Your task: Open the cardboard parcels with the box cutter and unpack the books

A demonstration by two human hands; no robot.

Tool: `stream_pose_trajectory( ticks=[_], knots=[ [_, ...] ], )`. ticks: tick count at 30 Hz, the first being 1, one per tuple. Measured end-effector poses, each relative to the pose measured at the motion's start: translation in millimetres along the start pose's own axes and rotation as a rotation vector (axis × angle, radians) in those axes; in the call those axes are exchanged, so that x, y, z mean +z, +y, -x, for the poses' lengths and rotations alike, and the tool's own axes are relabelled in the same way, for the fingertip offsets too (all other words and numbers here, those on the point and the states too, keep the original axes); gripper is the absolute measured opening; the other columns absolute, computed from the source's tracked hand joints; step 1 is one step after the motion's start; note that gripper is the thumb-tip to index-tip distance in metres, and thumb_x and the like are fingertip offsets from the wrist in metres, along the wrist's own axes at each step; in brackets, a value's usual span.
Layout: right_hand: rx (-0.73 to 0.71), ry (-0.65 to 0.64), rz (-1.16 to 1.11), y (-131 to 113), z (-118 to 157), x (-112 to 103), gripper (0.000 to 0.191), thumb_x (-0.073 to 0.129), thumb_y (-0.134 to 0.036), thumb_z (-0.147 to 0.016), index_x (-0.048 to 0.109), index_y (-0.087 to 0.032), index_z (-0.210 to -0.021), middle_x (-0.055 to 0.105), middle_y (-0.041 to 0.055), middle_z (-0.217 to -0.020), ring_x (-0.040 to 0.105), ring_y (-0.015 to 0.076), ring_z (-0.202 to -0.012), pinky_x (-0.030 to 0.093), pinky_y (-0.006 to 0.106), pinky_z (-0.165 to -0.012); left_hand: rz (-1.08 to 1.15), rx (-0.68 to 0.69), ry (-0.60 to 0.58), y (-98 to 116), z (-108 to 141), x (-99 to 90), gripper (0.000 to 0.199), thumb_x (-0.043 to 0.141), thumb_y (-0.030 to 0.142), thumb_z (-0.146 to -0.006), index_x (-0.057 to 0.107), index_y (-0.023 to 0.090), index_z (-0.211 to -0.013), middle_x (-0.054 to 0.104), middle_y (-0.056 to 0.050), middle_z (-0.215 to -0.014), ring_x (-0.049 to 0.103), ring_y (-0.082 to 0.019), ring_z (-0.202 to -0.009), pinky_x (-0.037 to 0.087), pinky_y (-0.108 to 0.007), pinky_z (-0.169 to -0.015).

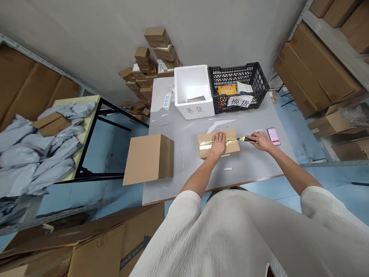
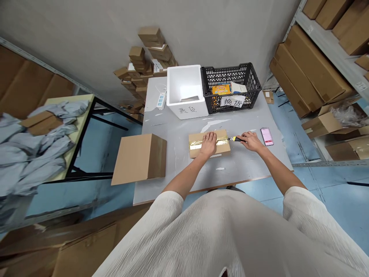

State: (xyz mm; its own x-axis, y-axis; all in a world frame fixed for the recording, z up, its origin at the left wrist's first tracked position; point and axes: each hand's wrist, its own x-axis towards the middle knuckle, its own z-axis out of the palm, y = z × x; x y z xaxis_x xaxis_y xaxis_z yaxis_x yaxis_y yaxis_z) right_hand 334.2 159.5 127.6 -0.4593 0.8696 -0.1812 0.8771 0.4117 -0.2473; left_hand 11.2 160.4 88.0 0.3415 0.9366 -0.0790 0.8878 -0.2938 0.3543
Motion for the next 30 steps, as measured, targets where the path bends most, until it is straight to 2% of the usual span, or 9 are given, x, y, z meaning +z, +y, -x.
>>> stream_pose_trajectory(
  ticks=[3, 7, 11, 16, 19, 22, 26, 30],
  knots=[
    [0.037, 0.015, 0.0, 5.4, -0.7, -4.4, 0.056, 0.045, -0.045, -0.113, 0.062, -0.031, -0.164, 0.068, 0.0184, -0.147, 0.054, 0.0405, -0.126, 0.041, 0.05, -0.099, 0.018, -0.003, 0.005, 0.0, 0.5, 1.0, 0.067, 0.04, 0.024, -0.107, 0.039, 0.015, -0.173, 0.04, -0.021, -0.179, 0.028, -0.035, -0.171, 0.019, -0.061, -0.138],
    [0.135, 0.1, -0.05, 12.6, -5.0, -7.7, 0.06, 0.042, -0.047, -0.112, 0.059, -0.026, -0.166, 0.068, 0.0194, -0.145, 0.056, 0.0412, -0.127, 0.042, 0.05, -0.102, 0.021, -0.017, 0.017, 1.4, 0.1, 1.2, 0.069, 0.043, 0.026, -0.106, 0.037, 0.017, -0.174, 0.041, -0.02, -0.18, 0.028, -0.035, -0.171, 0.019, -0.06, -0.138],
    [0.162, 0.114, -0.152, 8.1, -23.1, -5.5, 0.062, 0.048, -0.052, -0.109, 0.06, -0.023, -0.164, 0.07, 0.0185, -0.142, 0.058, 0.0407, -0.13, 0.046, 0.049, -0.107, 0.04, -0.028, 0.016, 3.1, 1.2, -1.0, 0.068, 0.043, 0.03, -0.108, 0.037, 0.017, -0.174, 0.038, -0.018, -0.182, 0.027, -0.033, -0.172, 0.016, -0.057, -0.14],
    [0.112, 0.146, -0.273, -22.6, -67.5, -3.8, 0.058, 0.054, -0.049, -0.106, 0.066, -0.02, -0.155, 0.072, 0.0179, -0.141, 0.061, 0.0372, -0.131, 0.047, 0.048, -0.115, 0.068, -0.013, 0.008, -6.8, 21.1, -13.9, 0.065, 0.046, 0.042, -0.11, 0.044, 0.018, -0.17, 0.035, -0.018, -0.183, 0.022, -0.034, -0.173, 0.013, -0.059, -0.141],
    [0.033, 0.132, -0.319, -46.7, -97.6, -5.4, 0.056, 0.058, -0.044, -0.104, 0.066, -0.019, -0.154, 0.072, 0.0171, -0.146, 0.061, 0.0362, -0.136, 0.046, 0.048, -0.119, 0.053, 0.016, 0.005, -17.3, 41.4, -24.8, 0.07, 0.061, 0.053, -0.105, 0.048, 0.022, -0.167, 0.042, -0.017, -0.178, 0.031, -0.036, -0.169, 0.017, -0.057, -0.14],
    [0.001, 0.063, -0.315, -70.4, -121.5, -4.9, 0.053, 0.06, -0.04, -0.103, 0.067, -0.021, -0.153, 0.07, 0.0139, -0.155, 0.06, 0.0359, -0.143, 0.044, 0.049, -0.123, 0.026, 0.011, -0.028, -25.3, 56.9, -33.3, 0.072, 0.073, 0.054, -0.099, 0.052, 0.028, -0.163, 0.051, -0.015, -0.171, 0.041, -0.036, -0.161, 0.025, -0.055, -0.137],
    [0.02, -0.044, -0.268, -92.8, -134.4, -2.3, 0.052, 0.058, -0.039, -0.106, 0.066, -0.021, -0.153, 0.071, 0.0136, -0.154, 0.065, 0.0361, -0.14, 0.044, 0.05, -0.123, -0.001, 0.028, -0.063, -32.0, 64.5, -38.7, 0.058, 0.076, 0.045, -0.099, 0.06, 0.034, -0.153, 0.053, -0.011, -0.17, 0.044, -0.035, -0.157, 0.028, -0.055, -0.133],
    [0.071, -0.055, -0.21, -96.9, -128.3, -5.8, 0.051, 0.057, -0.04, -0.106, 0.067, -0.02, -0.153, 0.074, 0.0152, -0.15, 0.066, 0.0377, -0.138, 0.046, 0.052, -0.121, -0.012, 0.038, -0.03, -42.8, 66.7, -41.7, 0.045, 0.074, 0.04, -0.101, 0.065, 0.034, -0.145, 0.056, -0.013, -0.162, 0.048, -0.038, -0.152, 0.035, -0.057, -0.126]
  ],
)
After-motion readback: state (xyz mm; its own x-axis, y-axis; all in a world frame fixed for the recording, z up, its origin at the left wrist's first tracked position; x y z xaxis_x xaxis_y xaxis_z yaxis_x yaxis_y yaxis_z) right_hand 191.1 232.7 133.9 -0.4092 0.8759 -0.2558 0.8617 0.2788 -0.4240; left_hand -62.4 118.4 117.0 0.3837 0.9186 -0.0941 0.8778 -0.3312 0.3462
